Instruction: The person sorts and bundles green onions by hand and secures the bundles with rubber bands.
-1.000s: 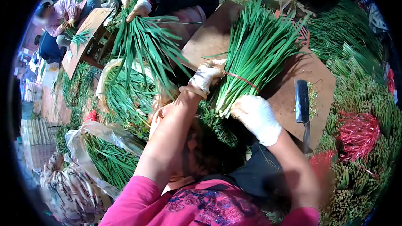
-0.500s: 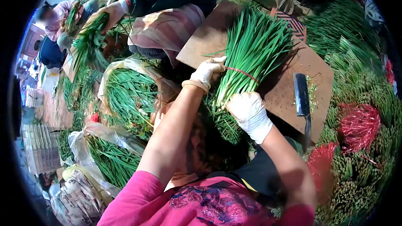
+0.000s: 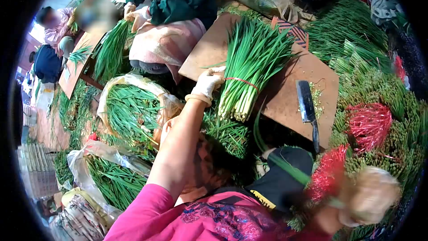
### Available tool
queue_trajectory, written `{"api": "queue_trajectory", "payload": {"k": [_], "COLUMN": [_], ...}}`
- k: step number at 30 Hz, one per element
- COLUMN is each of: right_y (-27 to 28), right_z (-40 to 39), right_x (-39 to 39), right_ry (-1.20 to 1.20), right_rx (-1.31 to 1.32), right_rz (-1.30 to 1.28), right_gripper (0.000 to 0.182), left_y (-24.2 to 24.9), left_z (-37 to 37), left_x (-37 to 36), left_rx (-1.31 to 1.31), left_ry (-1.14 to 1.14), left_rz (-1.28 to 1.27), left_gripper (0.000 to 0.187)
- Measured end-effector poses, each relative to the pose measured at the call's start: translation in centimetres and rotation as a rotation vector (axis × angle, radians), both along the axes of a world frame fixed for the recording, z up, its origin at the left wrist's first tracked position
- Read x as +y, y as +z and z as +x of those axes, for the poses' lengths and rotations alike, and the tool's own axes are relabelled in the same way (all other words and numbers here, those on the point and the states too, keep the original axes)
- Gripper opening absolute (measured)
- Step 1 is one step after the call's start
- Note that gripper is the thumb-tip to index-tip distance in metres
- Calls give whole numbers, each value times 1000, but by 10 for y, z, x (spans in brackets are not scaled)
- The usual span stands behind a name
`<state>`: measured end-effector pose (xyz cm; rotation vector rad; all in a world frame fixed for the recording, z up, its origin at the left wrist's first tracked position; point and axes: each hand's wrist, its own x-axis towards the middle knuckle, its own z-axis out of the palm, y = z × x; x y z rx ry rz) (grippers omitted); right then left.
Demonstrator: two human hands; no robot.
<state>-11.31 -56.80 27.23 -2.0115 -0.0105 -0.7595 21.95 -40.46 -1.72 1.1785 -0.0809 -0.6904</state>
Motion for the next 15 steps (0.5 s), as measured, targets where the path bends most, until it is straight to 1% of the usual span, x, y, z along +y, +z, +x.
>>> {"api": "queue_trajectory", "payload": {"k": [1, 3, 4, 5, 6, 7, 8, 9, 10, 11, 12, 13, 14, 15], "right_y": [-8, -58, -76, -145, -157, -196, -238, -243, -259, -253, -279, -326, -336, -346], "right_z": [18, 36, 52, 54, 73, 85, 102, 121, 135, 146, 161, 171, 176, 181], "right_x": [-1, 0, -2, -35, -39, -48, -58, -44, -42, -21, -11, -7, 5, 17], "right_ry": [223, 61, -99, -46, 7, -8, 12, -19, 4, -58, 67, 125, 115, 113], "right_rx": [290, 715, 849, 736, 836, 804, 807, 846, 837, 758, 664, 439, 317, 194], "right_rz": [-131, -415, -195, 322, 585, 602, 729, 853, 1023, 1032, 1021, 1202, 1251, 1295], "right_gripper": [23, 24, 23, 25, 30, 34, 43, 55, 62, 62, 62, 61, 59, 57], "left_y": [0, -2, -6, -5, -5, -6, -14, -10, -3, 12, 16, 26, 42, 67], "left_z": [1, -2, -3, -4, -4, -6, -4, -5, -6, -11, -10, -10, -11, -10], "left_x": [0, -2, -7, -6, -4, -7, -11, -9, -7, -13, -17, -27, -36, -40], "left_rx": [-4, -59, -127, -111, -97, -150, -187, -154, -120, -62, -43, -138, -231, -290], "left_ry": [24, 40, 75, 37, 0, 16, 53, 20, -12, 4, -38, -71, -104, -221], "left_rz": [5, 44, -15, 21, 56, 16, -9, -17, -22, -4, -72, -23, 31, 24], "left_gripper": [39, 34, 33, 32, 32, 34, 38, 40, 41, 42, 42, 40, 38, 35]}}
